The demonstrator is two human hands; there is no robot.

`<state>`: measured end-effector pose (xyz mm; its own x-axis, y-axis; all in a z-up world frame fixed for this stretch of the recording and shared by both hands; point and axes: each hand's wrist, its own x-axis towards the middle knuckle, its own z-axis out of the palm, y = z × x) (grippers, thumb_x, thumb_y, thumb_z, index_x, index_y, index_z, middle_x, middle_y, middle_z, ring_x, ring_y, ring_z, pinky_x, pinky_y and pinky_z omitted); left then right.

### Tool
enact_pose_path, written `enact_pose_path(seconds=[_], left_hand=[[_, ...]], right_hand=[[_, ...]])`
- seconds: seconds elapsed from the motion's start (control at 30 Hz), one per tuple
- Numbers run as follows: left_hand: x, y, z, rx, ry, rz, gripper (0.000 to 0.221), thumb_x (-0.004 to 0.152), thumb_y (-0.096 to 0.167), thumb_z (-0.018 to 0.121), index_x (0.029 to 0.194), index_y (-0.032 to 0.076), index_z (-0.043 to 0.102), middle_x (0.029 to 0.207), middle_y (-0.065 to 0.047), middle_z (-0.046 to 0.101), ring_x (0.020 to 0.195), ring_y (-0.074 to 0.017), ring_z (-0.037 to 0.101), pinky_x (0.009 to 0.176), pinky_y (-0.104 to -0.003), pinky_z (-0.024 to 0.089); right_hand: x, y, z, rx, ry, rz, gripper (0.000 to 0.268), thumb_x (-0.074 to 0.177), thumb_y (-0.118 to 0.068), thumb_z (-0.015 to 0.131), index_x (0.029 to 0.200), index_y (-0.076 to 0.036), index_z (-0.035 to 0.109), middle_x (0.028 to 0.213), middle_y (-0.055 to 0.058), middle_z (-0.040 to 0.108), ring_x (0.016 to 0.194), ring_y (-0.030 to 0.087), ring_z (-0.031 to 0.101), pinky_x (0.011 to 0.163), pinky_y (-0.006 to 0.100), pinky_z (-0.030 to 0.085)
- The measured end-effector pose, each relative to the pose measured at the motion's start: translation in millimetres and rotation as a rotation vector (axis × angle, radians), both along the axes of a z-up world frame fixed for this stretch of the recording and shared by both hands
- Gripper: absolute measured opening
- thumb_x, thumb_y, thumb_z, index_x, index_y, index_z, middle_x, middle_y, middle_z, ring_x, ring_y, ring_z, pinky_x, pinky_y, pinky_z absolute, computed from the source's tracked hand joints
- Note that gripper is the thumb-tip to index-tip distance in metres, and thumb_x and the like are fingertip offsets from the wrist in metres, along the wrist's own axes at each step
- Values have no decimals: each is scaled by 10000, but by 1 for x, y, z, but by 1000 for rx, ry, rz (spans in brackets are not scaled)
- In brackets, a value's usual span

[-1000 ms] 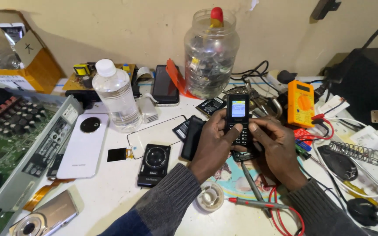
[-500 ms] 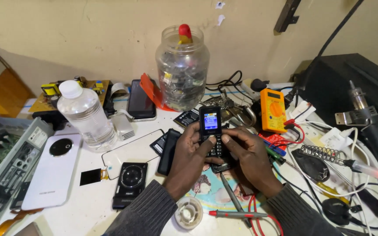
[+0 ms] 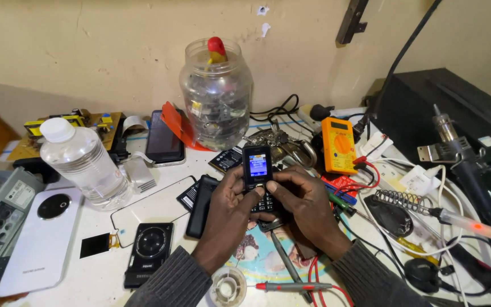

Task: Repairing a mobile phone by testing circuits with a multimeter and soldering components on the motherboard.

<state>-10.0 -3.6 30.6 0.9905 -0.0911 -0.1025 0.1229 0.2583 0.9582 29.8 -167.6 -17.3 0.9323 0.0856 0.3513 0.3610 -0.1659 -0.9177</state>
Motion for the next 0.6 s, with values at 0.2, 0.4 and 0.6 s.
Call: enact_pose_path(seconds=[0.2,0.4,0.6], left_hand=[[2,-1,-3,33,2,10,467,886,206,642,1332,82,582,1280,-146,753,1037,-261,740,665,-365,709],[1,-4,4,30,99,55,511,876,180,654,1375,86,603,1225,-162,772,954,-276,744,654,-405,703],[2,-3,-22,-24,180,135,535,845,87,686,1373,47,613,1211,-186,804,918,-294,743,603,-453,731]], right_hand=[[-2,1,4,-7,-22,0,149,891,-150,757,974,-26,768,931,30,681,899,145,662,814,282,536],[-11,5,20,-56,84,-19,201,875,-222,760,936,-30,766,914,60,688,867,190,681,767,327,565],[-15,4,21,-77,92,5,187,852,-219,767,927,-49,784,985,65,687,927,181,689,800,319,547]])
